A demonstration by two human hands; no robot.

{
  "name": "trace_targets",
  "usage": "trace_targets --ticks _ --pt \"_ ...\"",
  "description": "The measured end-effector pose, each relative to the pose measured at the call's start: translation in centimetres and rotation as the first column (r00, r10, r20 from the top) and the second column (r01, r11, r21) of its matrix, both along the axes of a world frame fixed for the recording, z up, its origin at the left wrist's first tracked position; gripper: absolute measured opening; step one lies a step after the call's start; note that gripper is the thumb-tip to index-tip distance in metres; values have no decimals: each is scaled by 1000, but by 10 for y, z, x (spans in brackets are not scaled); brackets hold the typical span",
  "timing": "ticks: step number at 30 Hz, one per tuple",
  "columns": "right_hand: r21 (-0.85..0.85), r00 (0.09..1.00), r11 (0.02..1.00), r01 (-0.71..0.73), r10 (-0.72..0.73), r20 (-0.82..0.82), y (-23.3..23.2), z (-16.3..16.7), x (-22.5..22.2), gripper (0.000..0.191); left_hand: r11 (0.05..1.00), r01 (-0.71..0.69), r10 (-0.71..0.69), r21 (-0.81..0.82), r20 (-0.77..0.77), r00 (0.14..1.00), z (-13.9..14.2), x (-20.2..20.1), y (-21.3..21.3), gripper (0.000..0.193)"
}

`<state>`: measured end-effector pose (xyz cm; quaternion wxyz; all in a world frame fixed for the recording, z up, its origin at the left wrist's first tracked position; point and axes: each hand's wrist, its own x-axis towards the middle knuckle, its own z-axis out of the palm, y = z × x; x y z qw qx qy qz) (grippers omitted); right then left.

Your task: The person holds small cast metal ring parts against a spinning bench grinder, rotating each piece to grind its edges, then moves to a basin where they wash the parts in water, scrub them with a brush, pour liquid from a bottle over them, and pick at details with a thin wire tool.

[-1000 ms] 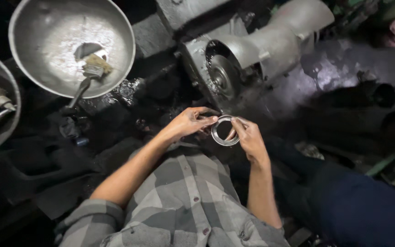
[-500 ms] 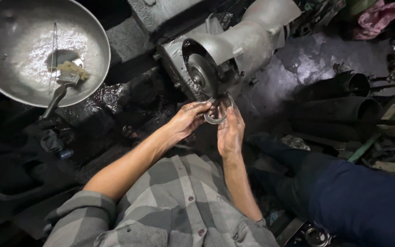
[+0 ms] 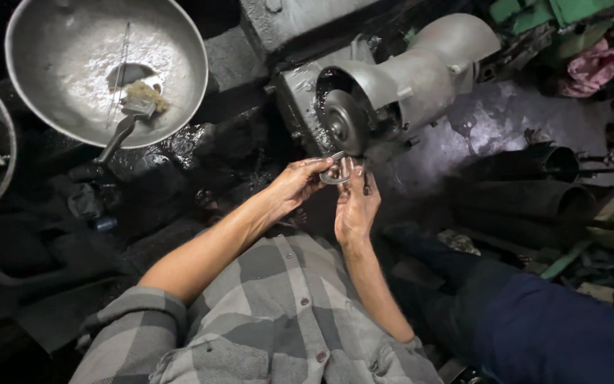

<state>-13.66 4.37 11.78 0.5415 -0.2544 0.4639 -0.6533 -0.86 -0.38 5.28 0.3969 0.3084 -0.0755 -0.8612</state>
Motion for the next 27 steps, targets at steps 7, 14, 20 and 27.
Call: trace_targets --ticks 7,14,20,27 --pt "-15 995 999 -46 47 85 -8 -21 0 42 998 -43 41 36 36 999 -3 13 1 13" --pt "123 983 990 -71 48 177 -18 -41 -10 62 994 -110 110 29 10 994 0 20 7 13" --pt "209 947 966 -155 85 309 -28 -52 -17 65 987 -144 145 68 -17 989 11 22 9 13" --pt "162 872 939 -303 205 444 -37 -62 -23 66 978 -188 192 85 -31 981 38 23 16 14"
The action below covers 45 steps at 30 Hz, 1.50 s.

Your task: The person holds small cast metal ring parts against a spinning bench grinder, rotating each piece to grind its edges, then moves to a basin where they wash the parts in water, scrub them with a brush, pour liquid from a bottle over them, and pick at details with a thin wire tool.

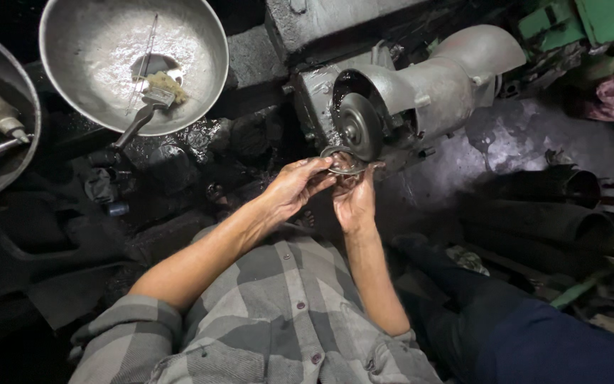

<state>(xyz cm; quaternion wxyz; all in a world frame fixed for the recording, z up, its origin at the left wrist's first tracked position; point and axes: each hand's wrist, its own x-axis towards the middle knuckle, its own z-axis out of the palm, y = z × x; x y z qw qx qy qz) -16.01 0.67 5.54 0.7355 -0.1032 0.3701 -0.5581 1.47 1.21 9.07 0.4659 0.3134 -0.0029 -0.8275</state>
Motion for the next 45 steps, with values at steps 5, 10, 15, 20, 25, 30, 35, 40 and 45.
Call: trace_targets --ticks 5,10,15,20,25,30,35,40,45 --pt "18 994 997 -70 68 83 -5 -2 -1 48 999 -36 35 -22 -20 999 12 -6 3 12" --pt "-20 989 998 -54 56 138 -12 4 7 45 996 -70 70 -56 0 998 16 -14 5 15" --pt "-49 989 991 -127 131 71 -13 20 14 49 995 -63 69 -73 95 993 12 -14 13 21" --pt "89 997 995 40 -34 -75 16 37 19 59 994 64 -36 -90 280 959 9 -1 27 25" --pt "-45 906 999 3 -22 -423 50 49 7 42 959 215 -127 -183 402 907 8 7 31 24" --pt "-38 727 993 -109 53 -685 55 61 -20 36 850 459 -185 -260 668 721 5 6 17 18" --pt "-46 952 998 47 -58 -301 47 61 -27 39 928 343 -279 -144 338 899 0 -18 4 21" --pt "-140 931 974 179 -214 -296 36 50 -12 33 966 237 -216 -107 181 960 -6 -29 -8 20" --pt "-128 931 975 181 -212 -296 31 42 -3 37 973 226 -217 -42 163 963 -11 -21 -14 18"
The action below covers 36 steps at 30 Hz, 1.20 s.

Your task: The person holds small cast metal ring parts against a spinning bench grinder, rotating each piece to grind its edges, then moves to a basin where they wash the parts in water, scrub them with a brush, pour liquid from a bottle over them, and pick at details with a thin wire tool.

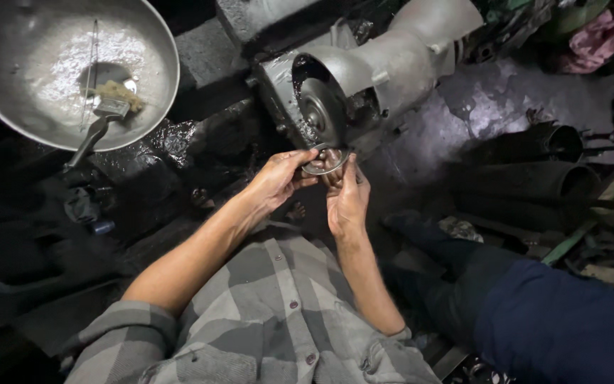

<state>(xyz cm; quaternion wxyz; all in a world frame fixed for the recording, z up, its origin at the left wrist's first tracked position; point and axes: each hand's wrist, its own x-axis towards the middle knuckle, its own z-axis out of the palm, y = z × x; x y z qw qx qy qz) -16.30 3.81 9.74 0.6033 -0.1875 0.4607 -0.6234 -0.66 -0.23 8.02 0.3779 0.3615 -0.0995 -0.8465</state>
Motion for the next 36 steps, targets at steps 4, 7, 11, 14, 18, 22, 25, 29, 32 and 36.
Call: trace_targets --ticks 4,7,11,14,18,22,25,29,32,36 --pt "-72 998 996 -54 56 35 -2 -15 0 37 999 -30 30 30 0 1000 -3 4 -1 18" --pt "-131 987 988 -79 96 126 -7 -25 1 38 998 -51 51 33 2 999 -2 9 -2 18" --pt "86 996 996 -19 11 85 -10 -23 4 39 997 -54 55 51 -6 998 4 14 0 20" --pt "103 994 991 -82 74 82 -13 -17 6 42 995 -82 82 57 -1 997 11 14 2 20" --pt "69 974 987 -149 134 185 -19 -23 9 40 989 -135 139 56 -61 988 17 18 3 20" --pt "51 946 982 -182 160 280 -27 -38 11 34 989 -147 146 4 -78 986 21 21 5 19" --pt "61 923 972 -226 194 332 -35 -41 15 33 987 -162 162 -3 -55 985 22 20 6 18" --pt "89 921 954 -287 249 300 -36 -29 18 34 989 -148 149 -21 29 988 23 26 9 19" --pt "243 965 947 -211 161 208 -22 -13 17 38 992 -111 121 -64 163 979 25 38 15 22" --pt "173 968 970 -169 197 -156 -1 4 11 23 987 38 8 -158 283 959 27 46 26 26"
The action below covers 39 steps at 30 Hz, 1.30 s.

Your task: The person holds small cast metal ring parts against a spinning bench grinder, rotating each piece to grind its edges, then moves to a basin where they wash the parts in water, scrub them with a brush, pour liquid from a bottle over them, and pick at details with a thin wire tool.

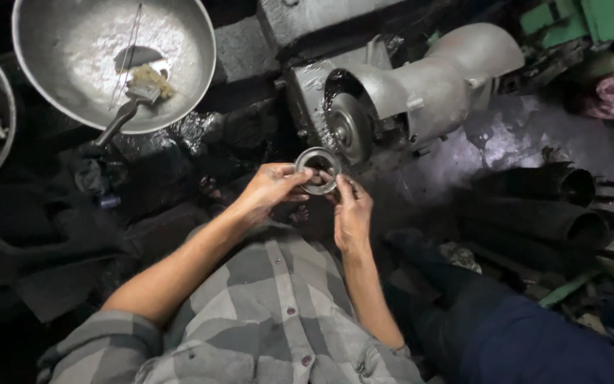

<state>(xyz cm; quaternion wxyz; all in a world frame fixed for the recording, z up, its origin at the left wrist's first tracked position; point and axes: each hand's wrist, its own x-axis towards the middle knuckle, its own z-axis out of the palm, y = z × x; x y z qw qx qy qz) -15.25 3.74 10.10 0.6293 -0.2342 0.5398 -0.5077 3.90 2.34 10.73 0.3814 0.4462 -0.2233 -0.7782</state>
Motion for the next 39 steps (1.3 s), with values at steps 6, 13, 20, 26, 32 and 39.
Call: trace_targets --ticks 6,13,20,26,32,39 --pt "39 945 987 -158 162 -282 7 14 -27 24 961 183 -132 -209 236 963 -11 -12 -8 27" --pt "-146 944 980 135 -82 318 5 -7 -31 20 999 -29 31 16 -133 991 -18 -44 -16 24" --pt "-41 930 972 230 -207 305 1 -2 -4 36 997 -71 71 13 6 997 -19 -46 -23 26" --pt "-51 937 971 232 -209 281 -1 8 5 36 996 -62 66 67 -70 995 -28 -47 -27 24" --pt "-80 956 971 226 -205 212 -1 3 6 32 991 -62 77 116 -125 989 -33 -45 -32 20" --pt "-26 947 983 181 -167 275 -7 -4 3 35 984 -76 102 159 -163 981 -23 -34 -31 20"
